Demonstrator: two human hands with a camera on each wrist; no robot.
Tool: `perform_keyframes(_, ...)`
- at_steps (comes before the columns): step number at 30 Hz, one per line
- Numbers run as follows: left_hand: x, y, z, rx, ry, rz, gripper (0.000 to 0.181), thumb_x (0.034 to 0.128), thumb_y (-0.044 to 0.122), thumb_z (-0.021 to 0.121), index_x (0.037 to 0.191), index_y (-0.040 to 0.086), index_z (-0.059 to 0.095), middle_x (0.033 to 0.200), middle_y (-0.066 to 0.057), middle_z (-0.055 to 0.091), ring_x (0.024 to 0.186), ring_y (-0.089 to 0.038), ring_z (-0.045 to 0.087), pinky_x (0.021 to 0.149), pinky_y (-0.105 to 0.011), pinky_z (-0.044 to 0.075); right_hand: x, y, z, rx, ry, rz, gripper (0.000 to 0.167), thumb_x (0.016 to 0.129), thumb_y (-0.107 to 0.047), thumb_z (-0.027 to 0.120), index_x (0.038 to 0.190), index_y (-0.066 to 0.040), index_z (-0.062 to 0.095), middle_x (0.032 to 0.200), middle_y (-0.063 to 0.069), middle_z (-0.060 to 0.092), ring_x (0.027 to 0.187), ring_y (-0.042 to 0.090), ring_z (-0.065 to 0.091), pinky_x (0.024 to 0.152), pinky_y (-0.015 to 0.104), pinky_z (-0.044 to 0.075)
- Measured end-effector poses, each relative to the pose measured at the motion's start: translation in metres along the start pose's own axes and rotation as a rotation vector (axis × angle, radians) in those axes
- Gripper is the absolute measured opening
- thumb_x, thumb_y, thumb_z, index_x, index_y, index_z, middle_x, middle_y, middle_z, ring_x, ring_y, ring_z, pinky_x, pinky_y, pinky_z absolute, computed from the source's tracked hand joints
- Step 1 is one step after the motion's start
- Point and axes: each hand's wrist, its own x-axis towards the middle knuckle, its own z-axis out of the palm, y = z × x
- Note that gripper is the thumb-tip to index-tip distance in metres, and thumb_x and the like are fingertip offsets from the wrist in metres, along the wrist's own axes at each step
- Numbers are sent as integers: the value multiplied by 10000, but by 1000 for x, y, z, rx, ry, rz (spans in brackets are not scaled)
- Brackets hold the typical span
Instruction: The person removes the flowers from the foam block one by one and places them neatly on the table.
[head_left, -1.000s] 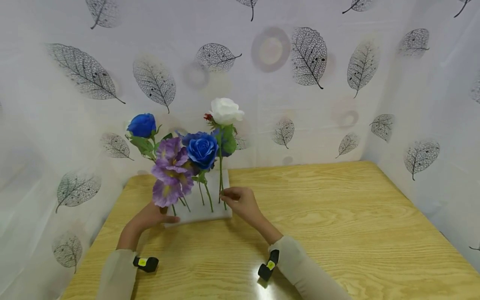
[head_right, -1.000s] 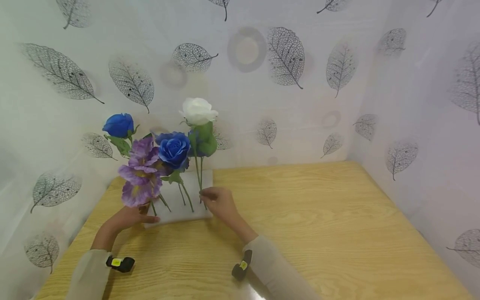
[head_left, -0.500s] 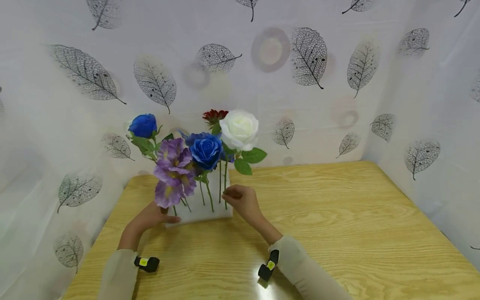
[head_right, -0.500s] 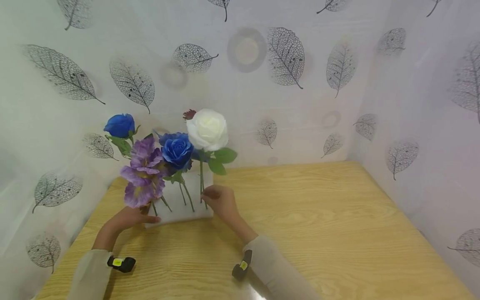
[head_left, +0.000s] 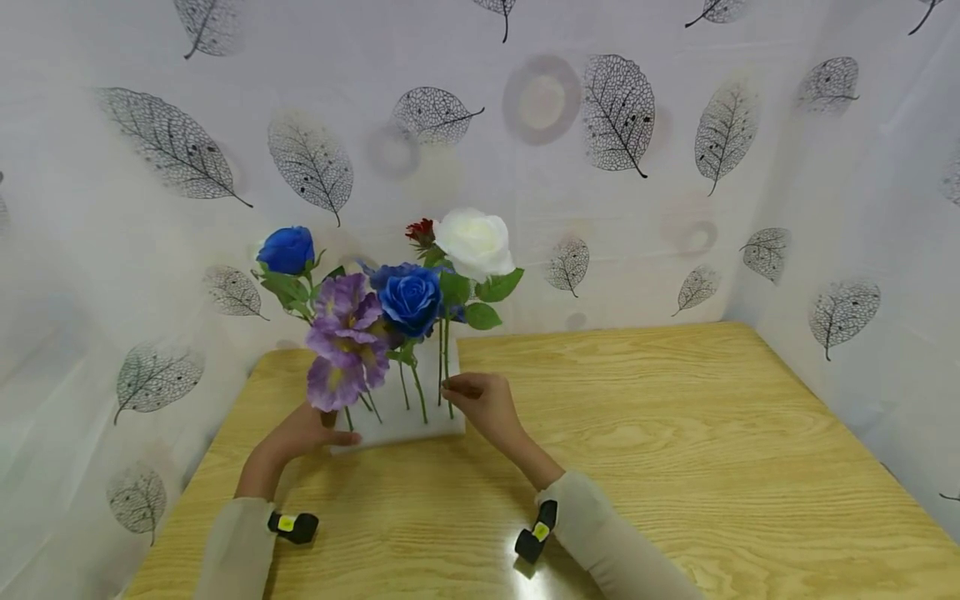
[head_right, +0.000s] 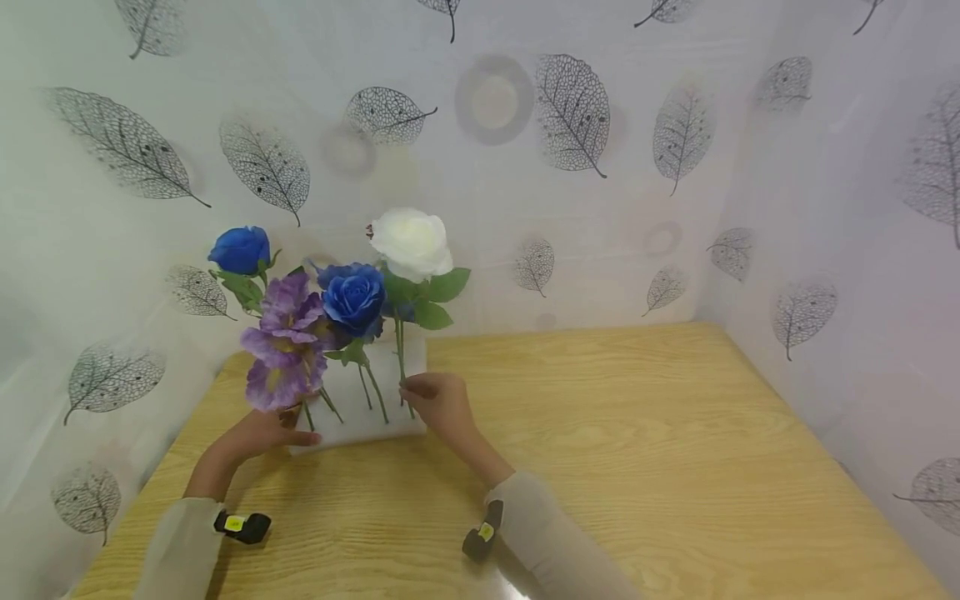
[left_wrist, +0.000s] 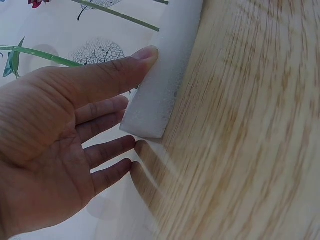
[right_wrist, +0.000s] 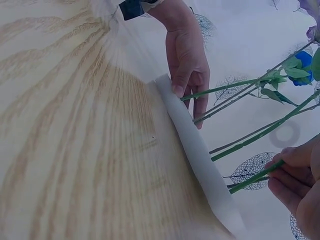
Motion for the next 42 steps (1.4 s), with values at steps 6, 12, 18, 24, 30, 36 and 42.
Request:
perform_keyframes(6, 0, -2, 0, -15, -2, 9, 1069, 842, 233, 850, 1612, -14, 151, 1655, -297, 196, 1507, -510, 214, 1186, -654, 264, 1, -4, -1, -5, -27, -30, 152, 905, 9, 732, 1035, 77, 772, 993, 203, 781, 934, 326, 767, 803, 280, 623)
perform_keyframes(12, -3, 2, 0, 17, 17, -37, 1070, 833, 274, 858, 1604, -23, 178, 1640, -311, 220, 1501, -527, 208, 1189, -675, 236, 2, -7, -1, -44, -25, -76, 152, 905, 26, 720, 1043, 52, 776, 983, 193, 784, 902, 312, 773, 793, 290, 626)
perform_keyframes(18, -1, 1, 0, 41, 11, -23, 1015, 846, 283, 847, 1594, -16, 229, 1612, -310, 290, 1469, -510, 298, 1165, -663, 308, 2, -5, 0, -47, -5, -53, 131, 877, 10, 758, 996, 62, 772, 946, 216, 779, 853, 353, 766, 743, 308, 629)
perform_keyframes(24, -2, 0, 1, 28, 7, -26, 1048, 849, 280, 845, 1609, -11, 183, 1622, -306, 269, 1458, -485, 316, 1146, -665, 333, 0, -5, -1, -54, 49, -2, 90, 845, -39, 808, 922, 3, 785, 887, 167, 783, 786, 289, 758, 704, 233, 601)
perform_keyframes(30, -3, 0, 1, 7, 11, -20, 1061, 845, 258, 849, 1615, 3, 165, 1619, -272, 276, 1432, -439, 330, 1153, -655, 324, 1, -3, -2, -13, 22, -14, 119, 876, -36, 780, 977, 27, 790, 930, 192, 784, 827, 327, 765, 735, 243, 611)
perform_keyframes(36, -2, -1, 0, 8, 6, -14, 1056, 849, 267, 845, 1621, 22, 167, 1605, -290, 304, 1461, -511, 315, 1141, -646, 359, 1, -10, -3, 17, -8, -44, 172, 911, 23, 719, 1051, 119, 748, 980, 260, 764, 899, 384, 762, 782, 265, 619)
perform_keyframes(42, -3, -1, -1, 29, 7, -20, 1076, 848, 295, 845, 1624, 19, 153, 1646, -291, 233, 1501, -513, 232, 1166, -671, 300, 3, -9, -2, 38, 10, -33, 159, 909, 50, 705, 1051, 102, 753, 973, 236, 773, 889, 363, 769, 798, 303, 627)
